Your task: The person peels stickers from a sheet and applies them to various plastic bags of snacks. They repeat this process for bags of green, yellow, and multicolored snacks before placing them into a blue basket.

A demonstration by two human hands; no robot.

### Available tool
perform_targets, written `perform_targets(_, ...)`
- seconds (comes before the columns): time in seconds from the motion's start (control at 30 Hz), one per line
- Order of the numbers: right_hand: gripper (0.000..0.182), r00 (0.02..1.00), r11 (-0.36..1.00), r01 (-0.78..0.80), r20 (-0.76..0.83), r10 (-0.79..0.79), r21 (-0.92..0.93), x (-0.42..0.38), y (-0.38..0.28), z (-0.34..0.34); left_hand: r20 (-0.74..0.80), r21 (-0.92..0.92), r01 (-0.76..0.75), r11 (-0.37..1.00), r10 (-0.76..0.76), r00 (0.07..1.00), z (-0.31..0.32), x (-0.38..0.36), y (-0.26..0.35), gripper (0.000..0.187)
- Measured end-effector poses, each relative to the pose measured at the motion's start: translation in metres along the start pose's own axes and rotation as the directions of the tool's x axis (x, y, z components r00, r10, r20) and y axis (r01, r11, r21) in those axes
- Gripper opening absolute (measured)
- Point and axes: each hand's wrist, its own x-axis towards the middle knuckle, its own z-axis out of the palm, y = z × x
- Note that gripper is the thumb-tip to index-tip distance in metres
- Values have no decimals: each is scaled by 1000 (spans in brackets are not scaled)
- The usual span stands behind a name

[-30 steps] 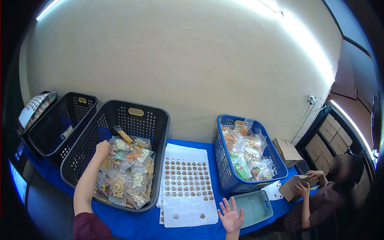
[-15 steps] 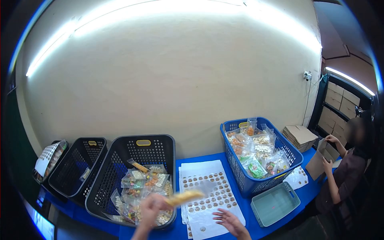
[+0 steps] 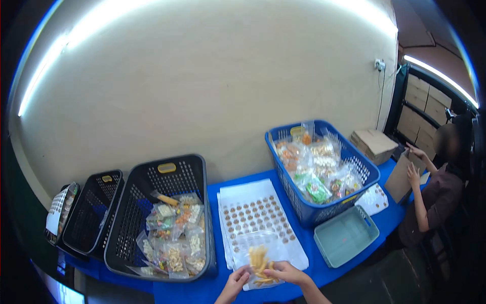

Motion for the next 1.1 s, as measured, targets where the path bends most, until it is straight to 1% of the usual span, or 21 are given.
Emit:
perform_targets(0.07,38,983,994,55,181,-38,-93,14,20,9,-25,128,-53,990,57,998,2,6,-8,25)
perform_targets(0.13,38,977,993,40,215,-16,-108,29,42,11,-123,117,-170,979,184,975,13,2,10,24)
perform_targets(0.17,38,973,993,37,233,-10,-112,38,58,11,-214,131,-233,964,257,942,19,-2,23,22)
perform_targets(0.2,43,974,967,161,187,-125,-196,49,83,6,-279,164,-314,935,349,895,17,-4,29,24)
perform_targets(0.23,47,977,893,156,-65,-201,-423,65,122,4,-308,148,-358,922,387,869,13,-8,35,26)
perform_targets(0.27,51,904,778,78,-285,-319,-623,76,159,4,-338,132,-405,905,426,839,8,-13,40,27)
perform_targets(0.33,61,865,555,-318,-475,-161,-768,82,202,-9,-316,206,-390,897,439,841,0,-19,40,33)
perform_targets(0.37,67,894,498,-334,-437,-102,-800,79,225,-16,-275,226,-390,892,443,854,6,-17,42,35)
perform_targets(0.4,68,902,499,-318,-419,-103,-807,82,224,-23,-289,176,-333,927,371,882,6,-16,33,35)
perform_targets(0.47,70,921,504,-294,-382,-79,-812,76,230,-23,-260,196,-221,955,268,928,10,-8,13,35)
perform_targets(0.5,66,921,514,-312,-387,-43,-799,77,214,-28,-277,162,-146,976,187,942,14,-6,5,35)
perform_targets(0.57,57,901,659,-250,-419,-109,-710,98,218,-52,-269,82,-97,992,116,956,28,1,-2,30)
perform_targets(0.6,46,795,711,-214,-542,-271,-670,110,217,-62,-259,42,-84,996,92,961,36,6,-4,28)
perform_targets(0.63,43,748,776,-172,-593,-298,-607,117,200,-77,-280,41,-101,994,109,954,44,13,-8,26)
perform_targets(0.77,39,727,721,-253,-619,-299,-645,144,216,-103,-289,58,-136,989,147,946,65,25,-10,24)
perform_targets(0.83,38,705,726,-252,-635,-315,-640,148,215,-102,-322,48,-177,983,183,929,78,28,-1,24)
perform_targets(0.93,38,718,759,-197,-618,-320,-621,149,217,-110,-359,39,-201,979,201,911,76,25,-6,23)
perform_targets(1.0,39,741,749,-237,-614,-273,-619,167,243,-115,-402,-53,-151,987,118,908,85,28,-1,24)
perform_targets(1.03,37,710,766,-235,-644,-285,-598,170,238,-121,-415,-104,-126,987,72,907,88,31,-2,24)
perform_targets(1.07,36,691,787,-236,-668,-276,-570,165,236,-118,-382,-61,-118,991,86,920,85,32,-8,24)
perform_targets(1.1,34,722,776,-228,-637,-271,-588,162,238,-116,-359,-16,-102,995,90,929,77,31,-18,24)
